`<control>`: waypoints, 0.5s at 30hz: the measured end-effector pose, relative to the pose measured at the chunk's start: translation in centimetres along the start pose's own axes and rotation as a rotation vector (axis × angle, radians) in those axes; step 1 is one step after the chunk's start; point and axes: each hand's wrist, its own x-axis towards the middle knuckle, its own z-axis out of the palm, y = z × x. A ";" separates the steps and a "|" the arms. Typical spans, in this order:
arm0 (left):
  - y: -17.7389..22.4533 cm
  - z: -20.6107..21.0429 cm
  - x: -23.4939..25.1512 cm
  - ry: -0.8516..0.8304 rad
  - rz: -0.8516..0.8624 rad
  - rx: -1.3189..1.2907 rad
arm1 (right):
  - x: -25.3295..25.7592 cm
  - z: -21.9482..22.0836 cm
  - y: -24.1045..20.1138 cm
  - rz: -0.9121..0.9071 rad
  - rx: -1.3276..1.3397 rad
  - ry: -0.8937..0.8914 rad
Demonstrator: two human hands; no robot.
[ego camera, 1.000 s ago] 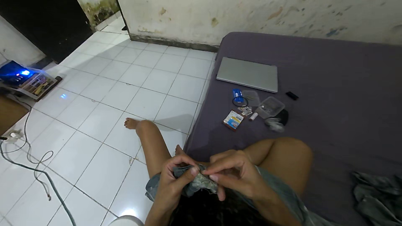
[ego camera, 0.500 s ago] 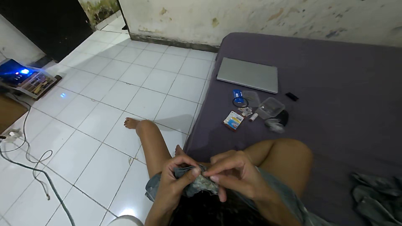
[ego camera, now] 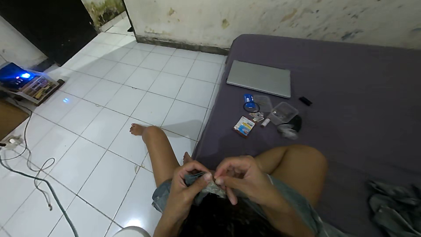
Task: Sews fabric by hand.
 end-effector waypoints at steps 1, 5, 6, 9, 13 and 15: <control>0.0 0.0 0.0 0.010 0.004 0.008 | 0.0 0.0 0.0 0.007 -0.020 0.030; 0.1 0.1 -0.1 0.050 0.007 0.030 | 0.0 -0.3 0.3 -0.003 -0.082 0.038; 0.0 0.1 -0.1 0.059 0.007 0.032 | 0.0 -0.4 0.4 -0.009 -0.096 0.027; 0.0 0.1 0.0 0.076 -0.005 0.022 | 0.0 -0.5 0.6 -0.033 -0.123 0.025; -0.4 0.1 0.0 0.076 -0.022 0.015 | 0.2 -0.2 0.4 -0.063 -0.191 0.067; -0.7 0.4 0.2 0.115 -0.034 0.022 | 0.4 0.1 0.5 -0.094 -0.246 0.105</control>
